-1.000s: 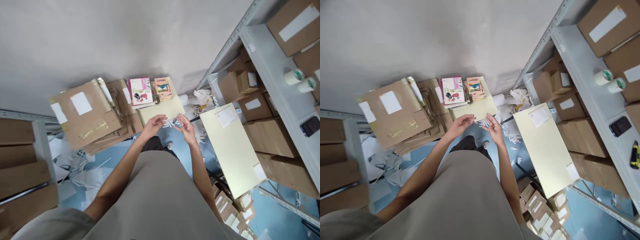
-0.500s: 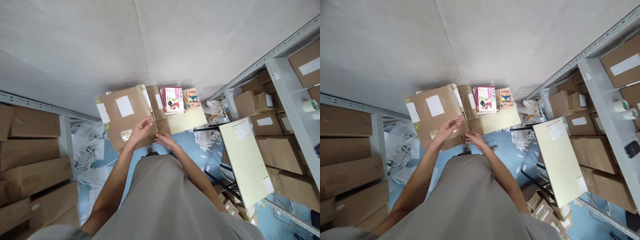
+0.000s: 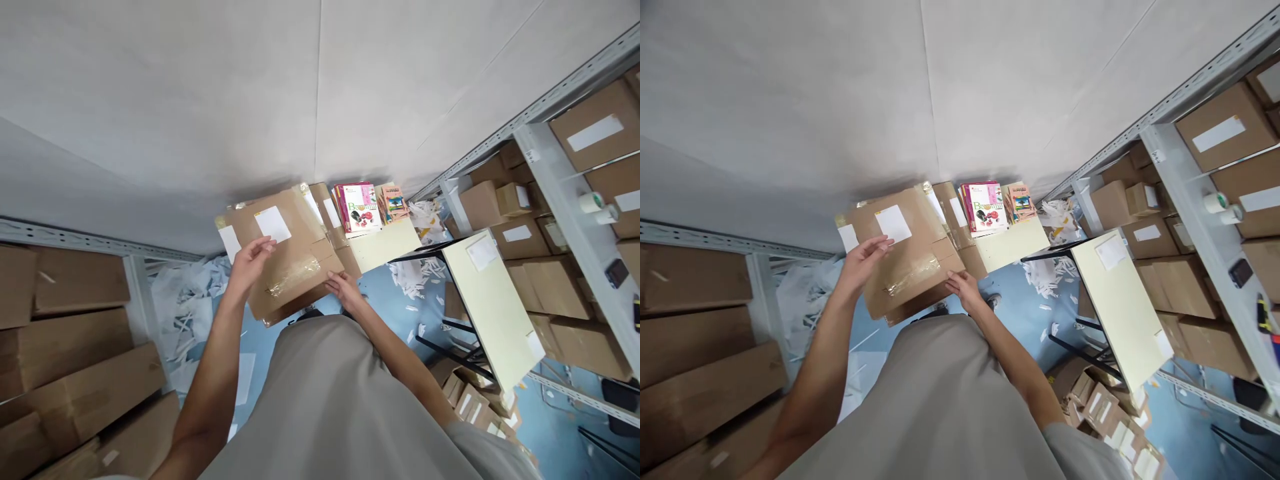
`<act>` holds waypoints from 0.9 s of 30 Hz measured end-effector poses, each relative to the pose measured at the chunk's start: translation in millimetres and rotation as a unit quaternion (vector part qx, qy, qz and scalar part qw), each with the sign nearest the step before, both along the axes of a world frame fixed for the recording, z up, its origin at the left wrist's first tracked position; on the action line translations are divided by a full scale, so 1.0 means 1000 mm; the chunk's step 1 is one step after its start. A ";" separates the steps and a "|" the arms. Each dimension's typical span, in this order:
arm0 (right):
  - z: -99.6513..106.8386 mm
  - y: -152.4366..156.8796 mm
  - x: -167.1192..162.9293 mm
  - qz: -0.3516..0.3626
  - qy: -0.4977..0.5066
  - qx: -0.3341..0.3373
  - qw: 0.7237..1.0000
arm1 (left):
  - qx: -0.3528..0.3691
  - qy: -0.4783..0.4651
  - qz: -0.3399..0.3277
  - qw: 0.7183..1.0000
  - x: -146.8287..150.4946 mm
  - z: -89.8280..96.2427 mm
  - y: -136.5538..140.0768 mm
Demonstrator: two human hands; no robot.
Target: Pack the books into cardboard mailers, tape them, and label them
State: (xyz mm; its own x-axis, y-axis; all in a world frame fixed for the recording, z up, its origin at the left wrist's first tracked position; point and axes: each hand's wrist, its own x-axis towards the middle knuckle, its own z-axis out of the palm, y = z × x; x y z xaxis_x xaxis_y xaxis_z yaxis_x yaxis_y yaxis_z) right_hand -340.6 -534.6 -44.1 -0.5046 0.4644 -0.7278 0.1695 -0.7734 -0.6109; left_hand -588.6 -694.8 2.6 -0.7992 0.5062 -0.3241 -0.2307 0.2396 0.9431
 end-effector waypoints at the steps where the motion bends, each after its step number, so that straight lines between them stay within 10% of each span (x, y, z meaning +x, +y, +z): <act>1: 0.006 -0.002 -0.003 -0.006 0.010 0.003 1.000 | 0.000 0.000 -0.004 1.000 0.001 0.001 0.000; 10: 0.041 -0.006 -0.030 -0.066 0.065 0.026 0.995 | 0.017 0.034 -0.003 0.999 0.008 0.006 -0.017; 23: 0.074 -0.040 -0.020 0.041 0.103 0.176 0.978 | -0.017 0.086 -0.035 0.996 0.025 0.012 -0.041; 27: 0.076 -0.043 -0.021 0.051 0.104 0.170 0.979 | -0.019 0.122 -0.130 0.984 0.033 0.032 -0.049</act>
State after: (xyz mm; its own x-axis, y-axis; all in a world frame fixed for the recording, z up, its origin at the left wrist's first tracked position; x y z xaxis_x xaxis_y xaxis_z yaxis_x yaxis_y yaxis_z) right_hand -361.5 -577.7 32.1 -0.6820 0.6008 -0.4171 0.0798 -0.5058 -0.8590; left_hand -555.9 -744.0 35.0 -0.7005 0.6949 -0.1623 0.0748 0.2977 0.9517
